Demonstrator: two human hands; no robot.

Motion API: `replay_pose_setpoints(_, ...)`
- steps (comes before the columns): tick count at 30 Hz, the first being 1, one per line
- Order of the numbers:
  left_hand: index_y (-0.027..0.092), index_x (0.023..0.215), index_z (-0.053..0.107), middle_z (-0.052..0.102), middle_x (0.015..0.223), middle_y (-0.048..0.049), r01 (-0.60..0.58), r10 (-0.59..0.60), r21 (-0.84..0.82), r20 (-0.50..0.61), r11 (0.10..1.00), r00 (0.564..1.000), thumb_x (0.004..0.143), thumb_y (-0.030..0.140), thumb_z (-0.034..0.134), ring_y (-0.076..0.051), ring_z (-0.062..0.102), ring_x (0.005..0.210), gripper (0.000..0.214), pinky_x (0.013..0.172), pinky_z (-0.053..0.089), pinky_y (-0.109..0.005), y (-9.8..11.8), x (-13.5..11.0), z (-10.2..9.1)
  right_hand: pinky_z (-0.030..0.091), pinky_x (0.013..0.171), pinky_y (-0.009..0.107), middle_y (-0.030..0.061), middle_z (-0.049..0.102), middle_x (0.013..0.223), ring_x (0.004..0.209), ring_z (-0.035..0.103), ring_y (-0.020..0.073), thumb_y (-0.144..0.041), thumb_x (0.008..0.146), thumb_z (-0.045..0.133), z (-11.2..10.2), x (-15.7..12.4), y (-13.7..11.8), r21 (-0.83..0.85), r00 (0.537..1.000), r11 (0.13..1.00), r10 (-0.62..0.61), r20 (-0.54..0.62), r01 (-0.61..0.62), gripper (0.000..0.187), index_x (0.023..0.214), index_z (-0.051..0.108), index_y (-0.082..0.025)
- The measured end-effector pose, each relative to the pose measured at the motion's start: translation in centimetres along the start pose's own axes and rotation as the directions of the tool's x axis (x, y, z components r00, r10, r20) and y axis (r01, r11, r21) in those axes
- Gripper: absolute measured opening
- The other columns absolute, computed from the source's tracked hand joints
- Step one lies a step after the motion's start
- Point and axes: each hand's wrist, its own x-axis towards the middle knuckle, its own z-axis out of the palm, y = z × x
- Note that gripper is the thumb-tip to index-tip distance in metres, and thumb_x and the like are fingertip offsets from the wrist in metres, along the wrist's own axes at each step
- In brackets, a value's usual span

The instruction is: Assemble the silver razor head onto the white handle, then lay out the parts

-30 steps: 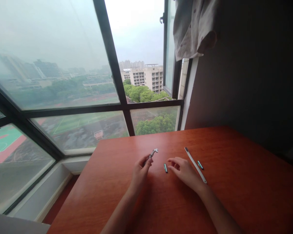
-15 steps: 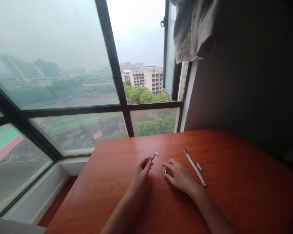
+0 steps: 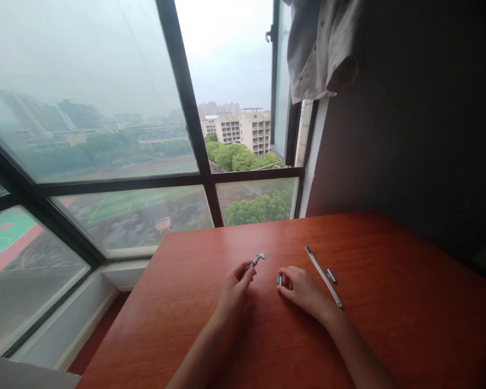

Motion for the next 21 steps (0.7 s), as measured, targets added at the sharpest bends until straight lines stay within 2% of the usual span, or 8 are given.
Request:
replay_pose_setpoints(3,0.014,0.094,0.071,0.066,0.074,-0.0049,0.014,-0.014,-0.037,0.003,0.999,1.0,0.073,0.037,0.068,-0.017,0.056,0.069,0.031,0.065,0.043,-0.026,0.0,-0.1,0.2,0.041,0.059,0.023,0.0018,0.062,0.074,0.062,0.054,0.0138,-0.019,0.073,0.061,0.0,0.2,0.1,0.207,0.999,0.978,0.024,-0.045,-0.014,0.012,0.085,0.065,-0.016)
replay_pose_setpoints(5,0.014,0.096,0.071,0.067,0.076,-0.0052,0.024,-0.022,-0.075,0.018,0.997,1.0,0.072,0.036,0.069,-0.017,0.057,0.071,0.032,0.066,0.044,-0.026,0.1,-0.2,0.3,0.044,0.061,0.024,0.0023,0.063,0.078,0.066,0.056,0.0141,-0.024,0.075,0.061,-0.1,0.3,0.1,0.42,0.996,0.907,0.062,-0.063,-0.03,0.025,0.097,0.065,-0.015)
replay_pose_setpoints(8,0.015,0.098,0.07,0.068,0.08,-0.0059,0.029,-0.021,-0.123,0.063,0.992,0.998,0.073,0.034,0.07,-0.016,0.058,0.073,0.032,0.067,0.045,-0.025,0.2,-0.5,0.6,0.045,0.063,0.024,0.0015,0.061,0.082,0.071,0.056,0.0137,-0.031,0.076,0.064,-0.6,0.3,-0.2,0.711,0.992,0.702,0.118,-0.044,-0.052,0.037,0.11,0.061,-0.017)
replay_pose_setpoints(10,0.016,0.098,0.07,0.068,0.081,-0.006,0.03,-0.017,-0.148,0.094,0.989,0.995,0.073,0.033,0.07,-0.016,0.058,0.073,0.031,0.067,0.046,-0.025,0.4,-0.7,0.8,0.043,0.059,0.023,0.0007,0.059,0.081,0.067,0.053,0.0119,-0.034,0.075,0.066,-1.0,0.1,-0.5,0.83,0.99,0.554,0.141,-0.024,-0.059,0.041,0.113,0.06,-0.018)
replay_pose_setpoints(12,0.016,0.098,0.07,0.069,0.082,-0.0058,0.04,-0.02,-0.168,0.117,0.985,0.993,0.073,0.033,0.071,-0.016,0.058,0.075,0.03,0.069,0.046,-0.025,0.6,-0.9,1.1,0.042,0.057,0.022,0.0014,0.059,0.08,0.065,0.052,0.0111,-0.034,0.074,0.069,-1.4,-0.1,-0.8,0.901,0.988,0.431,0.156,-0.011,-0.058,0.043,0.113,0.061,-0.019)
replay_pose_setpoints(15,0.016,0.098,0.07,0.069,0.083,-0.0061,0.047,-0.023,-0.196,0.126,0.979,0.992,0.073,0.032,0.071,-0.016,0.059,0.075,0.03,0.07,0.047,-0.026,0.9,-1.2,1.5,0.042,0.06,0.023,0.0054,0.061,0.093,0.071,0.054,0.0127,-0.035,0.073,0.071,-1.6,-0.3,-1.3,0.957,0.988,0.282,0.153,0.02,-0.063,0.041,0.111,0.063,-0.021)
replay_pose_setpoints(18,0.015,0.097,0.07,0.069,0.083,-0.0066,0.047,-0.02,-0.197,0.136,0.979,0.991,0.072,0.032,0.072,-0.017,0.059,0.075,0.03,0.07,0.047,-0.026,1.1,-1.4,1.8,0.043,0.063,0.025,0.0069,0.06,0.104,0.076,0.054,0.0141,-0.034,0.072,0.072,-1.6,-0.5,-1.6,0.981,0.989,0.182,0.142,0.044,-0.07,0.04,0.109,0.064,-0.023)
replay_pose_setpoints(21,0.015,0.098,0.07,0.068,0.084,-0.0065,0.047,-0.019,-0.191,0.145,0.98,0.989,0.073,0.032,0.071,-0.017,0.058,0.076,0.03,0.071,0.047,-0.026,1.1,-1.5,1.9,0.041,0.063,0.024,0.0061,0.059,0.103,0.074,0.052,0.0127,-0.029,0.073,0.073,-1.4,-0.6,-1.6,0.994,0.992,0.089,0.117,0.05,-0.061,0.038,0.109,0.065,-0.022)
